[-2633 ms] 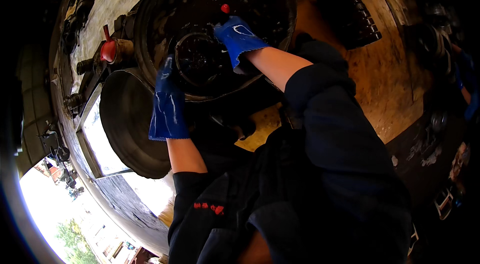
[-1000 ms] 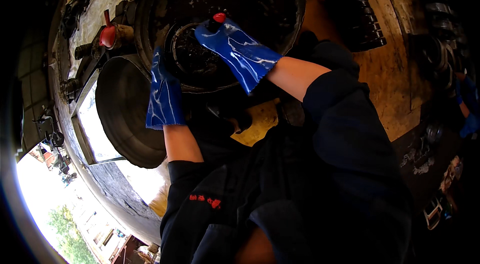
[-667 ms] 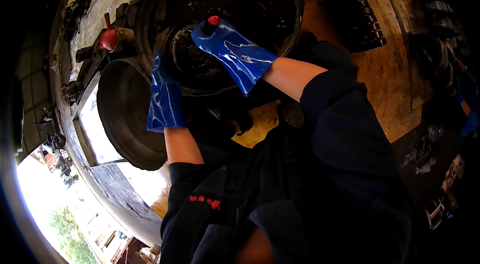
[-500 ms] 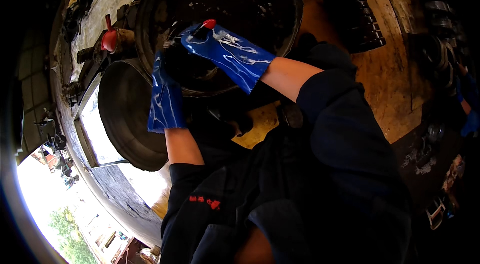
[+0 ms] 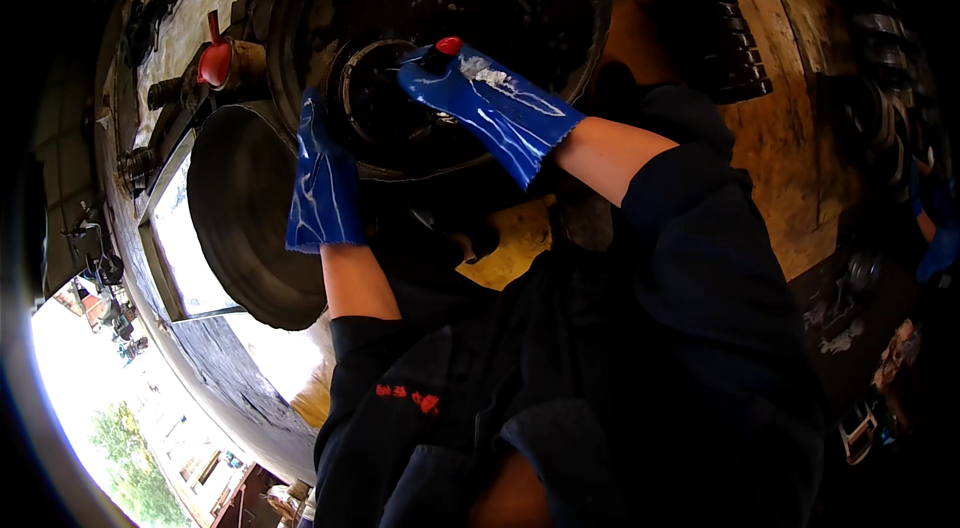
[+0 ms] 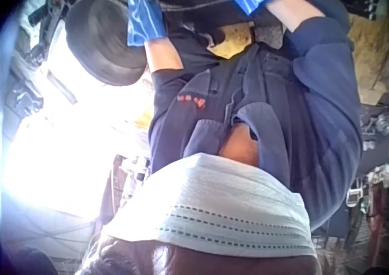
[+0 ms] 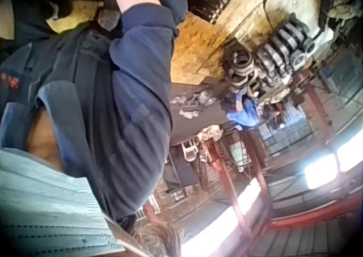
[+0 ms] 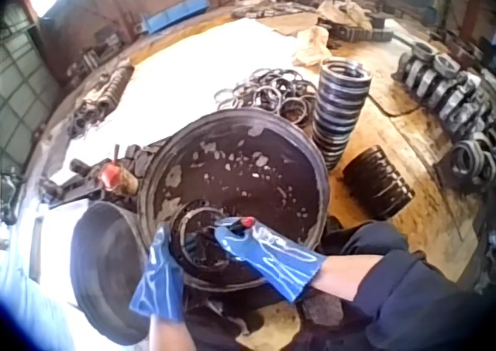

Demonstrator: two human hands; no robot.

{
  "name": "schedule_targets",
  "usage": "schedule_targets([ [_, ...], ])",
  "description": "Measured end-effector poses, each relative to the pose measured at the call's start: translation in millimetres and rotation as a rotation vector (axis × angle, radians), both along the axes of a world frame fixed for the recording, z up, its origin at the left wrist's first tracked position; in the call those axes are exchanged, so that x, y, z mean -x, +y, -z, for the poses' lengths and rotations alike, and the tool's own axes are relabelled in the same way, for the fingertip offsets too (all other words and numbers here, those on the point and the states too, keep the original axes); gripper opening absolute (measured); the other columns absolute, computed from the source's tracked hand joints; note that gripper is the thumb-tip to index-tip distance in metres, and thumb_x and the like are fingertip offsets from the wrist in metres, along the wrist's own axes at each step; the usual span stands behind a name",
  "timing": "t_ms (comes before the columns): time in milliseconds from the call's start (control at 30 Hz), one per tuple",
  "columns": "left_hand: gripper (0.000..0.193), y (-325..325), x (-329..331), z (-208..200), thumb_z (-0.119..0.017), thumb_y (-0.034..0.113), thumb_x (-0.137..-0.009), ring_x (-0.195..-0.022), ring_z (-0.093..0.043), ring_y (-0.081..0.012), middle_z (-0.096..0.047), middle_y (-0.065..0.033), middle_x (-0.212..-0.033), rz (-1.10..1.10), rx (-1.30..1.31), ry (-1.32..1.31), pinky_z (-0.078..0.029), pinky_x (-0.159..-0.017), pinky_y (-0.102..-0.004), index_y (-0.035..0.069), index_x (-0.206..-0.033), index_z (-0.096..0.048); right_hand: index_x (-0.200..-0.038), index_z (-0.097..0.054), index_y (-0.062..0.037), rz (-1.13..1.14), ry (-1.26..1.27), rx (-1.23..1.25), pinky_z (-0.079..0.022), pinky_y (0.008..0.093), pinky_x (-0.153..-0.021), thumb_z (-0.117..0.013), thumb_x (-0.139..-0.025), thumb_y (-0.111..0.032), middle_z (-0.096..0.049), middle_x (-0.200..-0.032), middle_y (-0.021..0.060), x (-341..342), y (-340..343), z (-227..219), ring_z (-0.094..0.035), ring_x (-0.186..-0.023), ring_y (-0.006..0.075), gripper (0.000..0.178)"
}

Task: The person scrubs a circular metal part with a red-handled brush inside a large black basin filled with dark liquid. They repeatedly dip the part and brush it, then transfer the part to a second basin to the left.

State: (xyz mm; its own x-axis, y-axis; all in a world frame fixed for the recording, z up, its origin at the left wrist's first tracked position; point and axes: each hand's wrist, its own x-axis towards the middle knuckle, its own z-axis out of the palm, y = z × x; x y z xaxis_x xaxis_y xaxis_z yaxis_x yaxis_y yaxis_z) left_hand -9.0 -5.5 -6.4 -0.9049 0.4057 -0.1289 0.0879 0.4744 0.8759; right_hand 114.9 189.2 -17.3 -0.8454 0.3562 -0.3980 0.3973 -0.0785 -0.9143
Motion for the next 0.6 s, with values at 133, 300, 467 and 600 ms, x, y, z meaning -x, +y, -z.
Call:
schedule_targets([
  [133,0.045,2.4,1.5,-1.2,-0.056,0.001,-0.1,-0.113,-0.068,-0.028,-0.067,-0.0176,-0.128,0.008,0.007,0.023,-0.054,-0.101,-0.0369,-0.002,-0.144,-0.048,-0.126,-0.071,-0.0063,-0.142,0.4,0.11,-0.06,0.035,-0.087,-0.066,-0.099,-0.025,-0.076,-0.107,0.0111,15.6,-21.5,-12.3,-0.072,-0.097,0.017,0.033],
  [300,0.045,2.9,3.2,-1.6,-0.055,0.001,-0.1,-0.113,-0.068,-0.0281,-0.067,-0.0176,-0.129,0.012,0.018,0.045,-0.054,-0.101,-0.0368,-0.002,-0.144,-0.048,-0.125,-0.072,-0.0069,-0.127,0.259,-0.093,-0.06,0.0341,-0.086,-0.064,-0.1,-0.021,-0.076,-0.106,0.0099,2.4,-23.0,-2.6,-0.072,-0.095,0.0161,0.03],
  [467,0.045,-0.5,-1.0,-1.7,-0.055,0.001,-0.1,-0.114,-0.068,-0.0281,-0.067,-0.0176,-0.13,0.01,0.038,0.063,-0.053,-0.101,-0.0367,-0.002,-0.145,-0.048,-0.124,-0.071,-0.0063,-0.075,0.243,0.042,-0.06,0.0345,-0.089,-0.066,-0.1,-0.025,-0.076,-0.106,0.0103,-10.3,-15.1,-5.4,-0.072,-0.098,0.0207,0.031],
  [600,0.045,1.1,1.1,-2.4,-0.054,0.001,-0.101,-0.114,-0.068,-0.0281,-0.066,-0.0176,-0.13,0.015,0.043,0.073,-0.053,-0.101,-0.0367,-0.002,-0.145,-0.047,-0.125,-0.07,-0.0054,-0.185,0.499,-0.286,-0.06,0.0351,-0.088,-0.064,-0.101,-0.026,-0.076,-0.108,0.011,-6.4,-29.8,-12.4,-0.073,-0.098,0.0221,0.032],
])
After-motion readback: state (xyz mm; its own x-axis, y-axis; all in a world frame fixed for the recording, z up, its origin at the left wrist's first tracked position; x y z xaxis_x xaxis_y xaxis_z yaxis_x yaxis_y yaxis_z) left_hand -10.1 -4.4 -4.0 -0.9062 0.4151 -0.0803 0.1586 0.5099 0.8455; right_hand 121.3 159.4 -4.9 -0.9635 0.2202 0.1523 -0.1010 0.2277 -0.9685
